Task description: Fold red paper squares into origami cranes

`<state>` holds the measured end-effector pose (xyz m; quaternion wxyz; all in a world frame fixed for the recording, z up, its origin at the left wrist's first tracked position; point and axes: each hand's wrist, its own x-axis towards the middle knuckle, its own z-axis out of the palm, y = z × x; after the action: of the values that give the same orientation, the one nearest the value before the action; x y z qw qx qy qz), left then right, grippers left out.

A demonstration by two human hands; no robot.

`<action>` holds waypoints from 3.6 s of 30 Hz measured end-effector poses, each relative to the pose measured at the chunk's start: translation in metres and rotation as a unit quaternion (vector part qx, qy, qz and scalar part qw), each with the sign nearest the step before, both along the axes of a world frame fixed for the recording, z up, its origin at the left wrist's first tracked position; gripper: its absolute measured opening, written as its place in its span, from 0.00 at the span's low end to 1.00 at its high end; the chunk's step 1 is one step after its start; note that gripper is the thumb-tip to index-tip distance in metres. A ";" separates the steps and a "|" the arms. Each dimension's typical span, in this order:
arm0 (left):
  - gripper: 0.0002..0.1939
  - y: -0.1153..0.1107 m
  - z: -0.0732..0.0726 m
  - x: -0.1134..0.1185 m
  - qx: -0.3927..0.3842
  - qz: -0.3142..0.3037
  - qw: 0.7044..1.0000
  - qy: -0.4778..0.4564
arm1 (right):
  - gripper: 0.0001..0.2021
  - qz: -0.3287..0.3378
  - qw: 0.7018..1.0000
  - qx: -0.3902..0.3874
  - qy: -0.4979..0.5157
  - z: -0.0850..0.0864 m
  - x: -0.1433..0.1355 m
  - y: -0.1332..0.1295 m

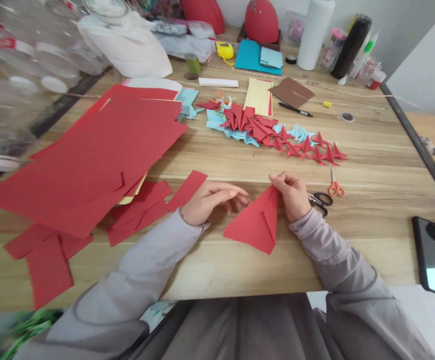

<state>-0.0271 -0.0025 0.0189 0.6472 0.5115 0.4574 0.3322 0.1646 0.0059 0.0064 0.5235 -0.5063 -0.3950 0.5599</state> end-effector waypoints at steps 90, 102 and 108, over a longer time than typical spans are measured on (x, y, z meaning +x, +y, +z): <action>0.04 0.024 -0.010 -0.010 0.053 0.393 0.904 -0.159 | 0.07 0.139 0.990 -0.013 0.009 -0.004 -0.011 -0.018; 0.12 -0.004 -0.011 0.022 -0.006 0.149 0.981 -0.125 | 0.12 0.125 0.991 0.008 -0.036 -0.002 -0.015 -0.021; 0.11 -0.007 -0.012 0.019 -0.002 0.045 0.996 -0.078 | 0.08 0.115 0.992 0.032 -0.034 0.001 -0.014 -0.017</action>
<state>-0.0081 -0.0096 0.0072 0.6664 0.4616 0.4288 0.3987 0.1509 -0.0116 0.0077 0.4576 -0.4589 -0.4859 0.5864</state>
